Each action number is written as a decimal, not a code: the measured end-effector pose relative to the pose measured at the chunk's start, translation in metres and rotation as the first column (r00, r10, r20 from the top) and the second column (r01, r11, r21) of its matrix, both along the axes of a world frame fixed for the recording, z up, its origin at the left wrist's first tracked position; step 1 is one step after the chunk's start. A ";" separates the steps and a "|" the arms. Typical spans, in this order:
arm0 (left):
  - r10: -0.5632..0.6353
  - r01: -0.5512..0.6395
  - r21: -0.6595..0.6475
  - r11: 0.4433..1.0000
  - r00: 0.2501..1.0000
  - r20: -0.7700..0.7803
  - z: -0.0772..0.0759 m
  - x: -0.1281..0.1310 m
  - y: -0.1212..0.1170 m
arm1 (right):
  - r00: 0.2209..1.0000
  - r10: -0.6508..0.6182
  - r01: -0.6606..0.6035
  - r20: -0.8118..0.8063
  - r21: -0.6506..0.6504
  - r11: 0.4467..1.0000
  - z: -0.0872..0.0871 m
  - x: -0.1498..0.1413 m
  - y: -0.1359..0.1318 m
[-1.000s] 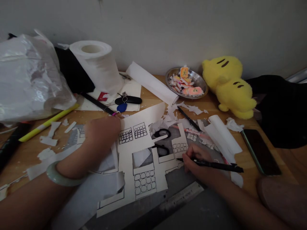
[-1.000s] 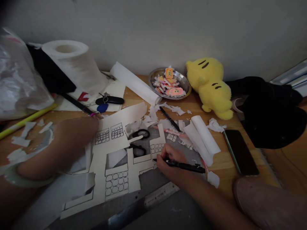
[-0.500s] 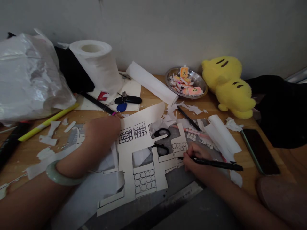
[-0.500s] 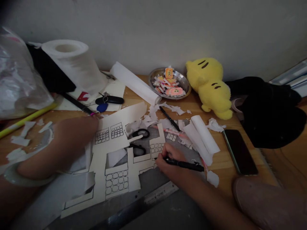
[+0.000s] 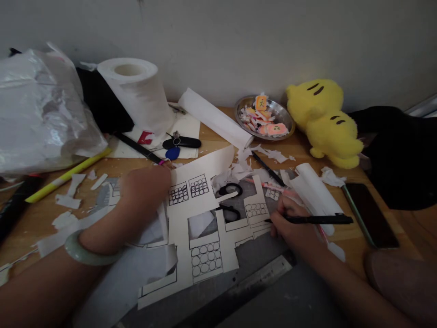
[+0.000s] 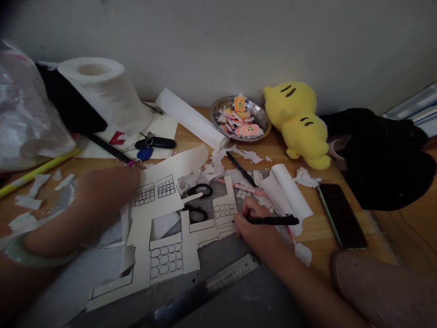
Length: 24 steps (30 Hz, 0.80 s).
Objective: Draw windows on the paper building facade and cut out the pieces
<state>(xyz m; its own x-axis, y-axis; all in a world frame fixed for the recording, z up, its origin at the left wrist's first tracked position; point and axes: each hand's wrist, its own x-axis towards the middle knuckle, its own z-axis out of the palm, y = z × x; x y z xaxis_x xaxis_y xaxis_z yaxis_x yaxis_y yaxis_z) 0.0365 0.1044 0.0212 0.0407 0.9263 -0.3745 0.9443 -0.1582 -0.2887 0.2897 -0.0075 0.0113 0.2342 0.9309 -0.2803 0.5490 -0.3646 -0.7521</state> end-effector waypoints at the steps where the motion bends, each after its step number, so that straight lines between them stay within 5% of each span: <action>1: 0.001 -0.001 0.003 1.000 1.000 0.000 0.000 0.000 0.000 | 1.000 -0.004 0.004 0.015 0.012 1.000 0.000 0.001 0.001; 14: -0.002 0.002 -0.001 1.000 1.000 -0.009 0.001 -0.001 0.000 | 0.998 -0.041 0.036 0.056 0.085 0.996 -0.008 0.014 0.000; 20: -0.031 0.031 0.015 0.999 0.999 0.011 0.002 0.000 -0.001 | 0.971 -0.144 0.184 -0.190 0.214 0.959 -0.012 0.006 -0.011; 24: -0.010 0.010 0.033 0.999 1.000 0.009 0.001 0.001 0.000 | 0.990 -0.054 0.066 -0.129 0.087 0.994 -0.007 -0.014 -0.016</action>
<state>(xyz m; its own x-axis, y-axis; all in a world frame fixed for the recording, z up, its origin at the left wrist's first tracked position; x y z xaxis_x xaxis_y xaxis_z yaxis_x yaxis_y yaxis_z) 0.0376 0.1047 0.0226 0.0534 0.9378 -0.3429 0.9454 -0.1580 -0.2849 0.2754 -0.0235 0.0041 0.2585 0.9392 -0.2258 0.4267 -0.3208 -0.8456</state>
